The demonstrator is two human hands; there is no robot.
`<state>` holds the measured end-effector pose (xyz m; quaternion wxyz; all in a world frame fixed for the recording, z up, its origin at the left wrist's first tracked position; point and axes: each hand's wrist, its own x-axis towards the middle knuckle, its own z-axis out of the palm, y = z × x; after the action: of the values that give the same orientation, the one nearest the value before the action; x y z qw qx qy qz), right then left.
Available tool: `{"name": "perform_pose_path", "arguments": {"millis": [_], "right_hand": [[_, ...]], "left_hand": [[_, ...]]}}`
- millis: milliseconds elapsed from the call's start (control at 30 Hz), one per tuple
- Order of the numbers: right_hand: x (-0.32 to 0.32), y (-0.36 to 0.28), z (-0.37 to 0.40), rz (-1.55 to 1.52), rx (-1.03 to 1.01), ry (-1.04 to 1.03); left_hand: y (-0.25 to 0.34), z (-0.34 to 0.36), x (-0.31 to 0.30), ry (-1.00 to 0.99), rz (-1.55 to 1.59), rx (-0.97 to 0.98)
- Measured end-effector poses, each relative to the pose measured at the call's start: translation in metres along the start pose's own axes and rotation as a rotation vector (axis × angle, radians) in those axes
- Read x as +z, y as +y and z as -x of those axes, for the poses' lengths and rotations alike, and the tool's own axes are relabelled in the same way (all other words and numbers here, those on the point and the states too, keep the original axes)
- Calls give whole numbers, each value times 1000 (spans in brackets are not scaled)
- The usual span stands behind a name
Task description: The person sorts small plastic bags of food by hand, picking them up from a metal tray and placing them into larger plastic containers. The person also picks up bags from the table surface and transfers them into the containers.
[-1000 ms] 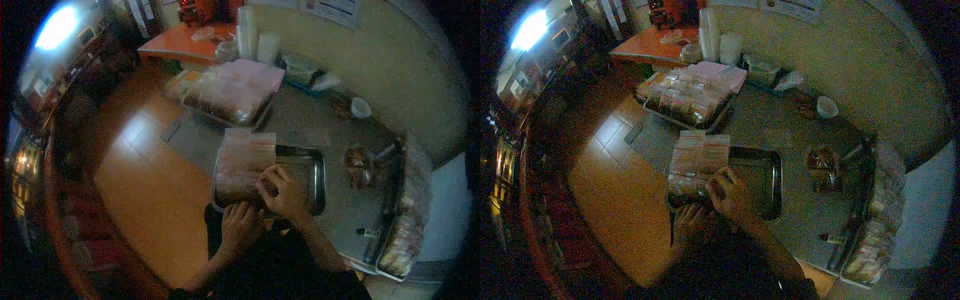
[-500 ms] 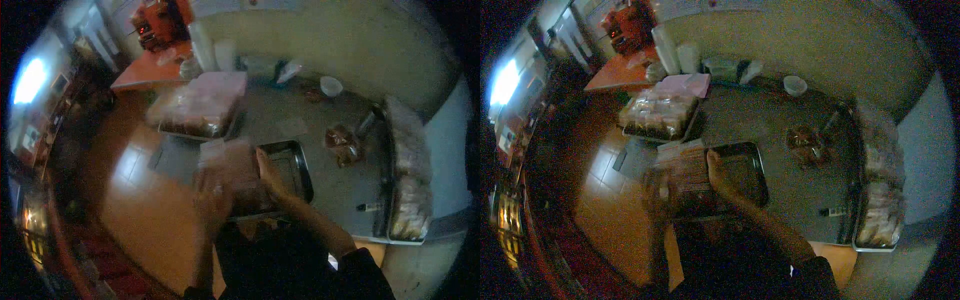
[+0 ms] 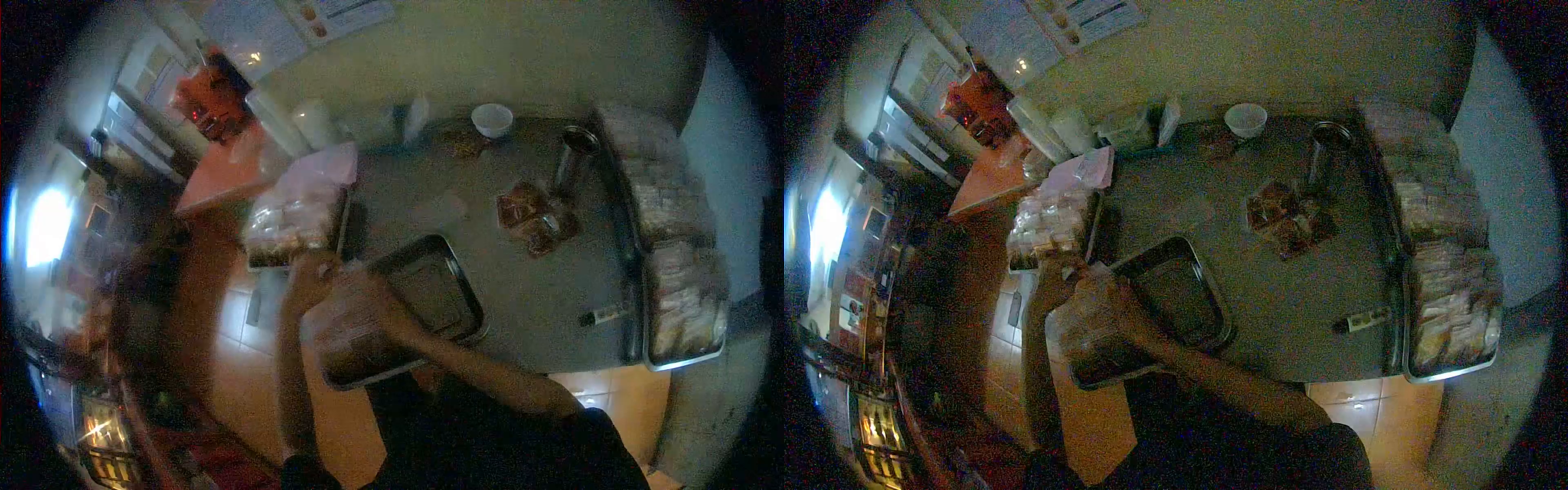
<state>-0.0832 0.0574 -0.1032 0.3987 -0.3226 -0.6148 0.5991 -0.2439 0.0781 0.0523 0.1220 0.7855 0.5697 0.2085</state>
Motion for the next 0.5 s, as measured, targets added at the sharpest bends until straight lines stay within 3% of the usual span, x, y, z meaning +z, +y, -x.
{"name": "perform_pose_path", "arguments": {"millis": [133,233,267,333,433,500], "right_hand": [[-10,-2,2,162,-48,-72],[2,28,-2,334,-236,38],[4,32,-3,316,-216,39],[-9,-23,9,164,-44,12],[-27,-89,29,47,123,-31],[-28,-80,24,84,118,-60]], "left_hand": [[-13,12,-2,56,-19,60],[-22,21,-2,84,-40,-10],[-30,24,0,86,-4,-39],[-39,28,3,91,116,-97],[-50,28,-3,15,-3,-155],[-37,29,-17,-42,-38,-253]]}}
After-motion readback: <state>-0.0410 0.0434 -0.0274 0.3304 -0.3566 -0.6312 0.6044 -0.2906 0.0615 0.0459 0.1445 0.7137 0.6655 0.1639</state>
